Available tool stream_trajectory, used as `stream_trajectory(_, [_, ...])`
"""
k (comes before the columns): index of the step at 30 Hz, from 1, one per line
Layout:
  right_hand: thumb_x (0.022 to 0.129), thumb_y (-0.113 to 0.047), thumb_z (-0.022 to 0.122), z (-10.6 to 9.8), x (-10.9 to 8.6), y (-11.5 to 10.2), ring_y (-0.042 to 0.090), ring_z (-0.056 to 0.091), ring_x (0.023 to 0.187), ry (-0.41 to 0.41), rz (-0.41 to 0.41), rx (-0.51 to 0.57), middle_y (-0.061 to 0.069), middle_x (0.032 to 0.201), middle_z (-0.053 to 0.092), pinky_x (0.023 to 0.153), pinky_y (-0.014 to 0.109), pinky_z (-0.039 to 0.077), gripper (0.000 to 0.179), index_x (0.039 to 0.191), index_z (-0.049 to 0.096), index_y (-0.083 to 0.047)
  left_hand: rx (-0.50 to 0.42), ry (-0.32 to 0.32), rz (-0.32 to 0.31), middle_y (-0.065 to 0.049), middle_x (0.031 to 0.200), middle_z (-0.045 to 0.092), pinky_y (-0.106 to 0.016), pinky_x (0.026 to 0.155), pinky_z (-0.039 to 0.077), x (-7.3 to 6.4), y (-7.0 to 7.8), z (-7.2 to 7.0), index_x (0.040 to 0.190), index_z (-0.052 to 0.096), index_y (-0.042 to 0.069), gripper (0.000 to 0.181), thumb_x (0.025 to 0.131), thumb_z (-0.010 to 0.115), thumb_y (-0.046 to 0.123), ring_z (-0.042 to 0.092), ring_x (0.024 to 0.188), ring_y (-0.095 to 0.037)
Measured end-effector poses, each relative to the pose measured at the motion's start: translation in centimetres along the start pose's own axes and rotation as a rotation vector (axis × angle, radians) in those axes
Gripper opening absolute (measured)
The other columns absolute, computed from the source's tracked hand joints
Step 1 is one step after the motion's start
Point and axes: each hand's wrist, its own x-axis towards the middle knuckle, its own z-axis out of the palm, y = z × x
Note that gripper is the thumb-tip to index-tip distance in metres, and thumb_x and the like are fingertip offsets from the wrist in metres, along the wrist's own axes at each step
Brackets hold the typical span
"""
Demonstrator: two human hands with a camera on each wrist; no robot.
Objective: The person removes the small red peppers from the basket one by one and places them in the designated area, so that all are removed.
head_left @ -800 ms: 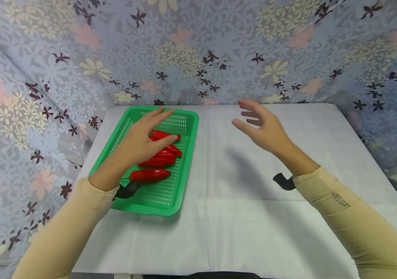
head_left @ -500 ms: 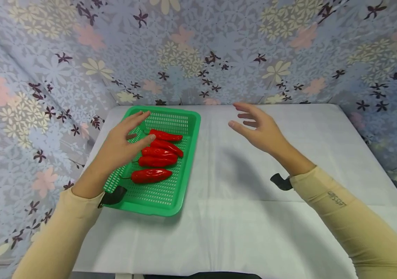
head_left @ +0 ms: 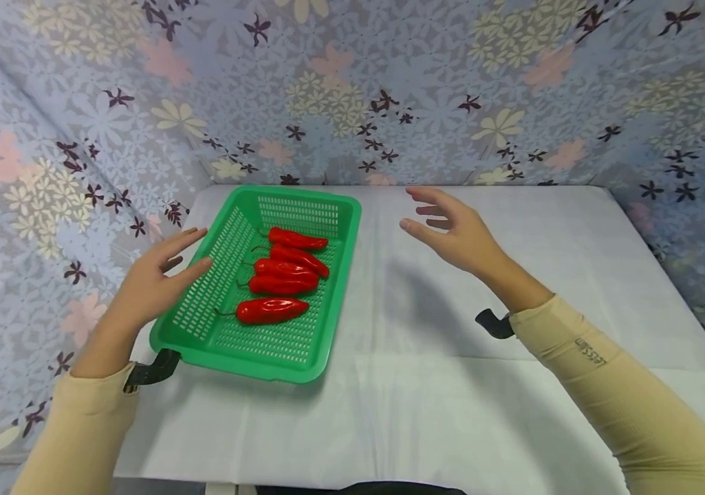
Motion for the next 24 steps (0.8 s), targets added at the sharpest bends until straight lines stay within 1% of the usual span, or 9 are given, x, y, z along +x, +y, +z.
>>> stream_trajectory(4, [0.092, -0.030, 0.061, -0.1, -0.1, 0.1, 0.031, 0.048, 0.129, -0.003, -0.006, 0.004, 0.006, 0.147, 0.043, 0.105, 0.047, 0.039, 0.056, 0.143, 0.042, -0.019, 0.004, -0.038, -0.051, -0.006, 0.153, 0.034, -0.057, 0.107, 0.031, -0.7, -1.0, -0.4, 0.145, 0.039, 0.029, 0.056, 0.093, 0.056, 0.042, 0.030, 0.141, -0.033])
stream_trajectory(7, [0.092, -0.030, 0.062, -0.2, 0.0, 0.1, 0.031, 0.048, 0.129, -0.005, -0.005, 0.011, 0.005, 0.147, 0.043, 0.105, 0.047, 0.040, 0.055, 0.143, 0.042, -0.018, 0.008, -0.051, -0.059, -0.010, 0.152, 0.036, -0.059, 0.106, 0.031, -1.1, -1.9, -0.4, 0.145, 0.039, 0.027, 0.056, 0.094, 0.055, 0.042, 0.031, 0.140, -0.036])
stream_trajectory(10, [0.092, -0.030, 0.062, 0.0, 0.3, 0.1, 0.030, 0.048, 0.129, -0.006, 0.005, 0.031, 0.004, 0.147, 0.044, 0.105, 0.047, 0.040, 0.055, 0.142, 0.043, -0.019, -0.005, -0.065, -0.080, -0.009, 0.153, 0.034, -0.058, 0.106, 0.032, -1.4, -2.8, -0.1, 0.146, 0.037, 0.033, 0.055, 0.095, 0.053, 0.044, 0.030, 0.141, -0.036])
stream_trajectory(12, [0.091, -0.031, 0.063, 0.2, 0.6, 0.1, 0.029, 0.048, 0.130, -0.014, 0.022, 0.061, 0.002, 0.147, 0.043, 0.104, 0.046, 0.042, 0.056, 0.143, 0.043, -0.020, -0.025, -0.071, -0.073, -0.008, 0.154, 0.033, -0.057, 0.106, 0.032, -1.6, -3.4, 0.1, 0.146, 0.035, 0.033, 0.054, 0.095, 0.052, 0.042, 0.030, 0.141, -0.036])
stream_trajectory(15, [0.090, -0.036, 0.064, 0.8, 1.4, 0.7, 0.025, 0.048, 0.130, -0.028, 0.045, 0.094, -0.003, 0.148, 0.043, 0.101, 0.045, 0.044, 0.059, 0.143, 0.041, -0.026, -0.067, -0.094, -0.056, -0.008, 0.155, 0.030, -0.056, 0.106, 0.032, -1.7, -4.3, 0.5, 0.148, 0.032, 0.030, 0.055, 0.097, 0.051, 0.038, 0.029, 0.141, -0.036])
stream_trajectory(18, [0.087, -0.043, 0.065, 1.4, 2.4, 1.8, 0.018, 0.050, 0.128, -0.044, 0.053, 0.122, -0.010, 0.145, 0.044, 0.099, 0.043, 0.046, 0.060, 0.141, 0.041, -0.035, -0.113, -0.118, -0.053, -0.011, 0.157, 0.026, -0.061, 0.103, 0.030, -1.8, -5.0, 0.8, 0.150, 0.027, 0.026, 0.057, 0.098, 0.049, 0.035, 0.028, 0.139, -0.041])
stream_trajectory(20, [0.085, -0.047, 0.066, 1.9, 3.0, 2.5, 0.015, 0.052, 0.126, -0.053, 0.043, 0.133, -0.013, 0.143, 0.046, 0.098, 0.043, 0.046, 0.059, 0.138, 0.042, -0.042, -0.141, -0.128, -0.092, -0.009, 0.158, 0.022, -0.063, 0.103, 0.029, -1.9, -5.2, 1.0, 0.151, 0.024, 0.030, 0.057, 0.099, 0.047, 0.036, 0.027, 0.140, -0.042])
stream_trajectory(21, [0.084, -0.048, 0.066, 2.1, 3.3, 2.8, 0.014, 0.053, 0.125, -0.058, 0.036, 0.141, -0.014, 0.142, 0.047, 0.099, 0.043, 0.046, 0.058, 0.138, 0.043, -0.043, -0.147, -0.126, -0.115, -0.009, 0.158, 0.022, -0.063, 0.103, 0.028, -1.9, -5.4, 1.1, 0.151, 0.022, 0.032, 0.057, 0.099, 0.046, 0.037, 0.027, 0.139, -0.043])
stream_trajectory(24, [0.083, -0.050, 0.067, 2.6, 3.9, 3.3, 0.013, 0.053, 0.124, -0.074, 0.024, 0.162, -0.015, 0.141, 0.048, 0.099, 0.044, 0.045, 0.058, 0.136, 0.044, -0.046, -0.170, -0.118, -0.159, -0.009, 0.158, 0.021, -0.060, 0.103, 0.030, -1.8, -5.7, 1.4, 0.151, 0.021, 0.033, 0.055, 0.100, 0.043, 0.038, 0.029, 0.138, -0.042])
